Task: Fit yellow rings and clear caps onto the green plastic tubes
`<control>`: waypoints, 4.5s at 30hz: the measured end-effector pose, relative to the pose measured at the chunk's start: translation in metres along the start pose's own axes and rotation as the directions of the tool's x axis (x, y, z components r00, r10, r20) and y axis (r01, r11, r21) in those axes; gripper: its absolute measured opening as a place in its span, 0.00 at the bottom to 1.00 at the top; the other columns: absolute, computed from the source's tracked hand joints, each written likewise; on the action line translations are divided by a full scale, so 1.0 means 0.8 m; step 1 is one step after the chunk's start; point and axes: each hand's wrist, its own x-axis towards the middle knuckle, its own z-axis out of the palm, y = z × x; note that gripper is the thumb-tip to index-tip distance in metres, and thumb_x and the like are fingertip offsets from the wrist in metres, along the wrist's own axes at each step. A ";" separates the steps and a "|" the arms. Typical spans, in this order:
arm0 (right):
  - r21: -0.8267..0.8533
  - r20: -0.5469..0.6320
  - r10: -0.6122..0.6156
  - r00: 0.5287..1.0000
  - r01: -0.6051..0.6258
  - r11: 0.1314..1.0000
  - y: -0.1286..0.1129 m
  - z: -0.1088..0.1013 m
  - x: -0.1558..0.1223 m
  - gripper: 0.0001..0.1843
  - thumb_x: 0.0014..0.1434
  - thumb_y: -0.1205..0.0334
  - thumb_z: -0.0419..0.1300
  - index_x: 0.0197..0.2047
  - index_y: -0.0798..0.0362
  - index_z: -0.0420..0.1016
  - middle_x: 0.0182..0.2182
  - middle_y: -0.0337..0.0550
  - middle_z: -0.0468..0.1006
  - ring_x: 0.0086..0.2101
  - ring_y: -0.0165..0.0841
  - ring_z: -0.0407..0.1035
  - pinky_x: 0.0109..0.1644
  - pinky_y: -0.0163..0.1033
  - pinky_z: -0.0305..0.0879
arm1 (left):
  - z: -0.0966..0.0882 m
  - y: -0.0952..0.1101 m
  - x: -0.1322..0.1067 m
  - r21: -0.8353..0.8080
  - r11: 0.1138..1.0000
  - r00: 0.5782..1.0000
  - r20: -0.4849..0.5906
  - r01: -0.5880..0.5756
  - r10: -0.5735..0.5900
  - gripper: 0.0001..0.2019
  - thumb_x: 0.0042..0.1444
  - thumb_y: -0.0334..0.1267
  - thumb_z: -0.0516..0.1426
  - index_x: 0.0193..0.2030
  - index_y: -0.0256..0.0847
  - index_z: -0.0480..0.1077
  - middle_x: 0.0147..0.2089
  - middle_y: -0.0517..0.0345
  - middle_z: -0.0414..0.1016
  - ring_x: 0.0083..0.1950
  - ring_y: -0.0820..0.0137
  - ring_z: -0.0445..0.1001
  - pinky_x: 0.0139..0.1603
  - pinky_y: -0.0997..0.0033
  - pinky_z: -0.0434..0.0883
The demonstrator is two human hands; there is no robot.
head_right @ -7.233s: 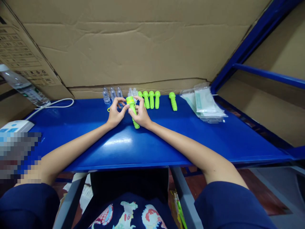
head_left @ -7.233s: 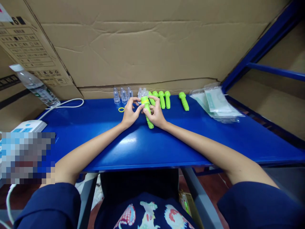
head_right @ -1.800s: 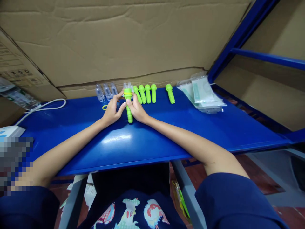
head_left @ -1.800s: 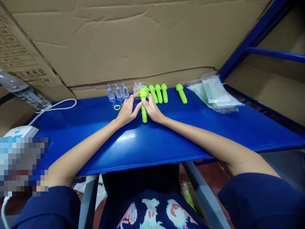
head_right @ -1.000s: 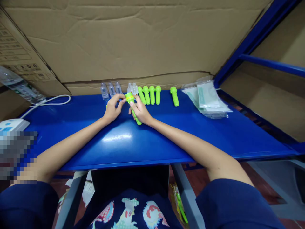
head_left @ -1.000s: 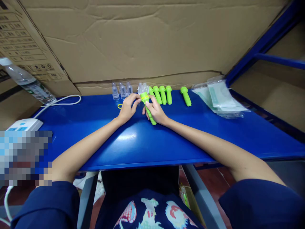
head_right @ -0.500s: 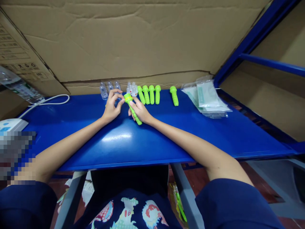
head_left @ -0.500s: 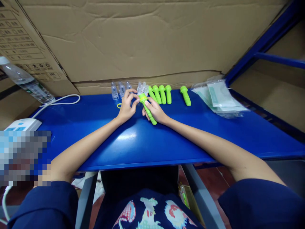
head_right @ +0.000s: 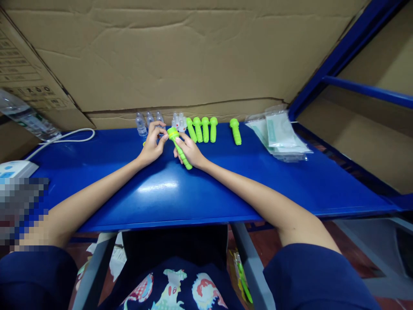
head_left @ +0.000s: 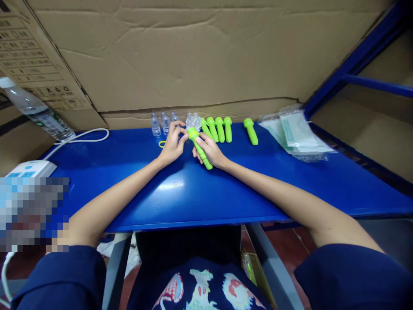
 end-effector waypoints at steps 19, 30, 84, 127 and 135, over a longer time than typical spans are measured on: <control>-0.028 -0.014 -0.038 0.999 0.038 0.999 0.001 0.000 -0.003 0.31 0.64 0.38 0.54 0.58 0.54 0.56 0.19 0.29 0.72 0.12 0.27 0.61 0.13 0.32 0.58 | -0.002 0.013 -0.003 0.035 0.999 1.000 -0.021 -0.005 0.005 0.13 0.68 0.48 0.50 0.42 0.42 0.67 0.53 0.46 0.71 0.58 0.61 0.71 0.61 0.54 0.66; 0.036 0.019 0.022 1.000 -0.023 0.999 -0.004 -0.003 0.001 0.31 0.61 0.36 0.56 0.52 0.55 0.61 0.18 0.33 0.74 0.11 0.28 0.62 0.13 0.32 0.56 | 0.006 0.010 -0.003 -0.245 0.961 0.992 0.004 0.126 -0.129 0.22 0.66 0.52 0.52 0.60 0.40 0.67 0.59 0.45 0.74 0.56 0.63 0.75 0.51 0.65 0.71; -0.119 -0.013 -0.027 1.000 0.025 0.993 -0.001 -0.002 0.002 0.27 0.57 0.37 0.63 0.42 0.53 0.65 0.19 0.31 0.73 0.14 0.22 0.60 0.16 0.28 0.57 | 0.002 0.007 0.000 -0.488 0.831 0.961 0.071 0.267 -0.266 0.21 0.58 0.55 0.60 0.46 0.38 0.68 0.47 0.49 0.77 0.50 0.64 0.76 0.50 0.66 0.72; -0.082 0.003 0.002 1.000 -0.002 0.997 -0.008 -0.002 0.001 0.28 0.58 0.33 0.58 0.39 0.54 0.66 0.19 0.35 0.74 0.13 0.24 0.61 0.14 0.30 0.55 | 0.000 -0.002 0.000 -0.420 0.887 0.979 0.017 0.190 -0.202 0.29 0.64 0.63 0.49 0.53 0.39 0.74 0.51 0.48 0.78 0.50 0.63 0.76 0.52 0.63 0.73; -0.067 0.009 0.012 1.000 -0.012 0.998 -0.009 -0.001 0.001 0.29 0.58 0.33 0.59 0.39 0.54 0.67 0.19 0.35 0.74 0.12 0.24 0.61 0.14 0.30 0.55 | 0.000 -0.002 -0.001 -0.399 0.901 0.981 -0.022 0.169 -0.194 0.31 0.64 0.64 0.46 0.52 0.40 0.76 0.47 0.50 0.80 0.42 0.66 0.76 0.47 0.64 0.73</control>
